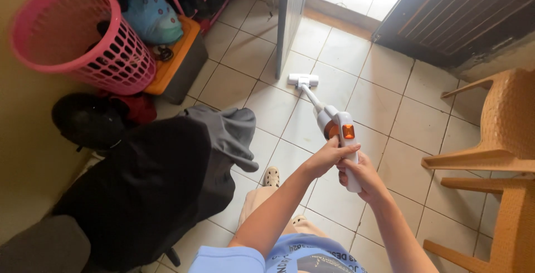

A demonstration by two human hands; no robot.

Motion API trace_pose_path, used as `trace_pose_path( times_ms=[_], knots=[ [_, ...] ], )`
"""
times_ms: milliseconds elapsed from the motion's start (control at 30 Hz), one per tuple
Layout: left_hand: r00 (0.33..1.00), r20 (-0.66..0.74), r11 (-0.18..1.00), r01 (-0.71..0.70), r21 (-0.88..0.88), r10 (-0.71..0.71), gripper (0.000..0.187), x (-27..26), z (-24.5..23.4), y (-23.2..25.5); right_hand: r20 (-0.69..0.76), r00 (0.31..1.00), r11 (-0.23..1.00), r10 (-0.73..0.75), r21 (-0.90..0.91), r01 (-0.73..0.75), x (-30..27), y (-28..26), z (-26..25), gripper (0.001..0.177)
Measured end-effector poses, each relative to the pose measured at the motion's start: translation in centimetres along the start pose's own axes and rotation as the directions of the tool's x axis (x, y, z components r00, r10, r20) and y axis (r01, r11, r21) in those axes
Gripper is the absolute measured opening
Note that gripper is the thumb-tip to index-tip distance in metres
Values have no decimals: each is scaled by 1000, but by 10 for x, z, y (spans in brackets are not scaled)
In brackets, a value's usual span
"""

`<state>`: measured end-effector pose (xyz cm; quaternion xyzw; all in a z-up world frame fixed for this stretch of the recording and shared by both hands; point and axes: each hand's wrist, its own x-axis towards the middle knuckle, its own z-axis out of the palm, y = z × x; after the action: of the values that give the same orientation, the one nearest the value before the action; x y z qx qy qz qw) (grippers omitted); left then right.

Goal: Vacuuming a tiled floor area near chairs and doorway.

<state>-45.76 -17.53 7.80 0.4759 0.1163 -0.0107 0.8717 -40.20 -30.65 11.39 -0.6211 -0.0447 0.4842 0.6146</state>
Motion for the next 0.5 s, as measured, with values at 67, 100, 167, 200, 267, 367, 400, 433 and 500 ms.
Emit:
trace_pose_path(
  times_ms=[67,100,167,200,267,367,400,433,500],
  knots=[
    [1000,-14,1000,0,12,0,49,-14,12,-13,11,1000,1000,8,-1,-8,-17,11,-6,14],
    [1000,-27,1000,10,21,-9,49,-23,18,-20,17,1000,1000,23,2,-23,-27,18,-9,13],
    [999,-44,999,14,31,-13,51,-32,29,-39,25,999,999,31,-7,-31,-46,25,-14,13],
    [998,-60,999,20,40,-17,53,-34,33,-48,31,999,999,40,-15,-39,-53,27,-17,13],
    [995,-97,998,37,49,-32,56,-43,49,-54,45,998,999,36,-26,-35,-67,34,-27,14],
    [986,-157,998,55,38,-49,60,-58,62,-68,74,996,998,44,-42,-41,-86,44,-32,15],
    [984,-175,998,51,25,-46,62,-61,66,-73,88,995,998,49,-46,-45,-92,45,-34,15],
    [983,-178,998,49,25,-44,62,-64,68,-79,92,995,998,48,-47,-44,-97,44,-33,15],
    [977,-212,1000,28,14,-25,60,-70,71,-90,116,991,993,65,-107,-53,-106,43,-31,14]
  ],
)
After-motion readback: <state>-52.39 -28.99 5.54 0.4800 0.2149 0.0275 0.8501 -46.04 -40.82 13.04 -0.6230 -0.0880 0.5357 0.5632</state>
